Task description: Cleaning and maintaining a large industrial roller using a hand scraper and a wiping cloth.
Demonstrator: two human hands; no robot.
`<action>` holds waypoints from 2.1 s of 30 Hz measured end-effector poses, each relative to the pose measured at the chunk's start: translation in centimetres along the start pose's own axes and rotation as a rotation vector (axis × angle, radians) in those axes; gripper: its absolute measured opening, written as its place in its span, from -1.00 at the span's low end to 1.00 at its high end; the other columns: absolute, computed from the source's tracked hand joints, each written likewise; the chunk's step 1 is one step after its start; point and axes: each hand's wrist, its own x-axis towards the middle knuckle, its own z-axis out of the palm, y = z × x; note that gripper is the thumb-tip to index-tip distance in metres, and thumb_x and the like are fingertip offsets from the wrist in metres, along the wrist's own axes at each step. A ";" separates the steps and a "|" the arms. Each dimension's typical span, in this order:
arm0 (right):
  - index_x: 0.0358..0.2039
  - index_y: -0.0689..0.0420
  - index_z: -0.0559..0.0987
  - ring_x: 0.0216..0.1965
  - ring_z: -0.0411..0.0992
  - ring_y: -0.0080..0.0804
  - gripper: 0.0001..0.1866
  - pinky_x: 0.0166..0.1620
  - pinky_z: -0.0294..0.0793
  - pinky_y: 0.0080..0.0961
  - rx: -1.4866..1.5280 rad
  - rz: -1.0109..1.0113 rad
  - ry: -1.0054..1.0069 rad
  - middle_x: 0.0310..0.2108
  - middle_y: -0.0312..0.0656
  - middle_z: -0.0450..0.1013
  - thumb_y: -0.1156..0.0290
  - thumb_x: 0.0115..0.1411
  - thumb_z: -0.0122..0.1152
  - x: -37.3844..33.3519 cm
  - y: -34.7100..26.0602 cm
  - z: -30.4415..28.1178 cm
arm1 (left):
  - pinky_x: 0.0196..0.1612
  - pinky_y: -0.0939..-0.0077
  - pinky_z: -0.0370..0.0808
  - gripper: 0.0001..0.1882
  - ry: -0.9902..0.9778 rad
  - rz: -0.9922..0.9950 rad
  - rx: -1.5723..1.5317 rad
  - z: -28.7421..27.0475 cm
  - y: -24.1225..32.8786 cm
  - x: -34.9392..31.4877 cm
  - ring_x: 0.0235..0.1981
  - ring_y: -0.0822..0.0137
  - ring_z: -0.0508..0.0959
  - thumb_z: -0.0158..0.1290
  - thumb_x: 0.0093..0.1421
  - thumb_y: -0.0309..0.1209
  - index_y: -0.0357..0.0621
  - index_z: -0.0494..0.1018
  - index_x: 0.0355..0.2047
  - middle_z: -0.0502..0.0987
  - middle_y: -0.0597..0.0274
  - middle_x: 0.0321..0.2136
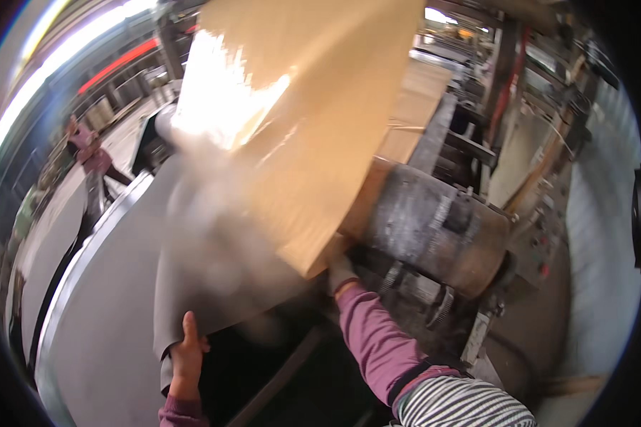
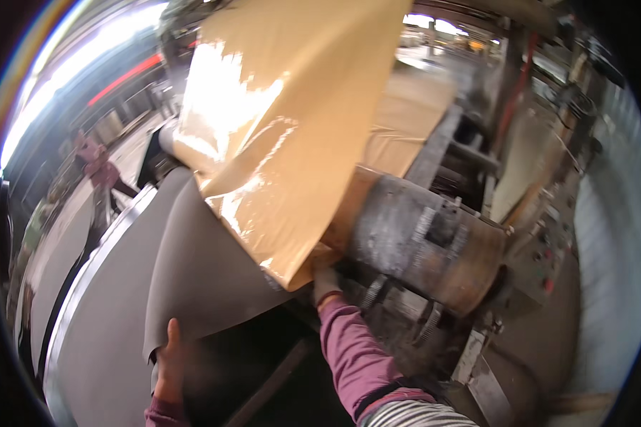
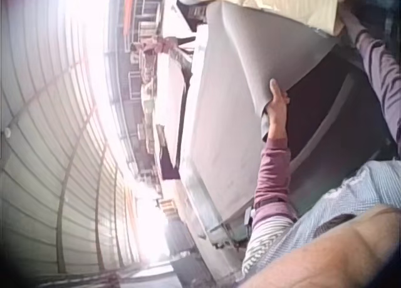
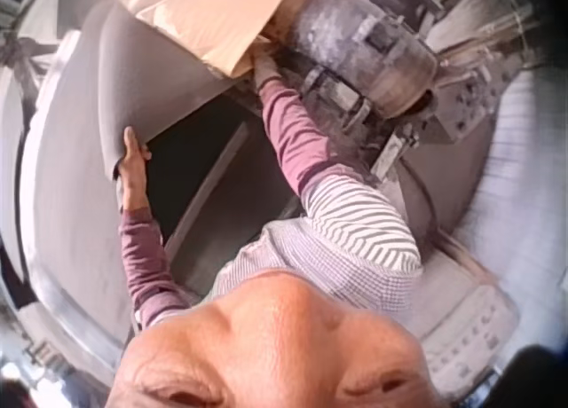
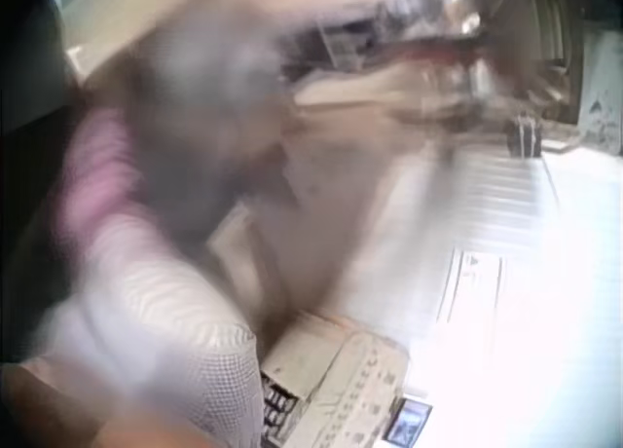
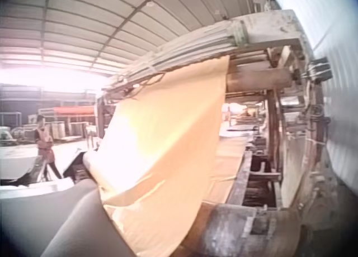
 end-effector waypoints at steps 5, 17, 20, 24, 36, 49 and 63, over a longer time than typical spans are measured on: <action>0.08 0.32 0.39 -0.08 0.42 -0.25 -0.35 -0.06 0.39 -0.40 0.345 0.032 -0.052 -0.02 -0.02 0.42 -0.02 0.22 0.01 -2.6 -1.5 2.5 | -0.63 0.65 0.36 -0.58 0.053 0.233 0.003 -0.1 1.5 -1.9 -0.70 0.51 0.35 0.02 0.26 -0.03 -0.21 0.42 -0.29 0.41 0.31 -0.54; 0.05 0.26 0.41 -0.06 0.42 -0.12 -0.44 -0.03 0.41 -0.40 -0.161 -0.035 -0.102 -0.09 0.03 0.45 0.01 0.30 -0.09 0.4 0.9 0.6 | -0.63 0.59 0.36 -0.55 0.115 -0.101 0.098 -1.3 0.2 -0.5 -0.71 0.48 0.35 -0.01 0.26 0.02 -0.17 0.49 -0.36 0.40 0.34 -0.62; 0.04 0.21 0.43 -0.17 0.40 -0.39 -0.49 -0.06 0.42 -0.53 0.588 -0.018 -0.241 -0.16 -0.23 0.44 0.03 0.31 -0.01 1.0 1.3 0.4 | -0.67 0.57 0.39 -0.55 0.119 0.232 0.025 -2.6 -6.8 4.1 -0.73 0.46 0.39 0.09 0.20 -0.01 -0.22 0.45 -0.35 0.40 0.30 -0.67; 0.06 0.14 0.40 0.00 0.37 -0.37 -0.58 0.04 0.38 -0.48 0.375 -0.025 -0.101 0.00 -0.25 0.40 0.12 0.37 -0.14 4.3 0.3 -1.6 | -0.64 0.61 0.41 -0.61 -0.010 0.087 0.052 1.3 -0.2 -0.2 -0.69 0.48 0.41 0.07 0.24 -0.10 -0.24 0.39 -0.33 0.40 0.28 -0.62; 0.06 0.15 0.40 -0.01 0.38 -0.36 -0.58 0.03 0.38 -0.47 0.319 0.014 -0.067 -0.01 -0.24 0.41 0.12 0.37 -0.13 5.4 -2.3 1.2 | -0.60 0.60 0.43 -0.59 -0.038 0.085 0.046 0.0 0.4 -0.5 -0.65 0.47 0.43 0.04 0.25 -0.06 -0.22 0.38 -0.36 0.40 0.26 -0.61; 0.05 0.16 0.41 -0.02 0.38 -0.35 -0.58 0.01 0.39 -0.46 0.320 0.018 -0.063 -0.03 -0.23 0.42 0.12 0.36 -0.12 4.7 -1.6 -0.3 | -0.60 0.62 0.38 -0.62 -0.084 0.089 0.021 0.2 0.0 -0.7 -0.66 0.50 0.40 0.07 0.24 -0.08 -0.20 0.39 -0.35 0.39 0.31 -0.64; 0.04 0.16 0.41 -0.04 0.39 -0.34 -0.58 0.00 0.40 -0.46 0.349 0.058 -0.047 -0.04 -0.22 0.42 0.12 0.36 -0.12 3.0 -0.1 -0.4 | -0.60 0.61 0.41 -0.62 -0.040 0.021 0.035 0.1 -0.1 -0.4 -0.68 0.48 0.40 0.05 0.25 -0.09 -0.21 0.38 -0.38 0.39 0.28 -0.64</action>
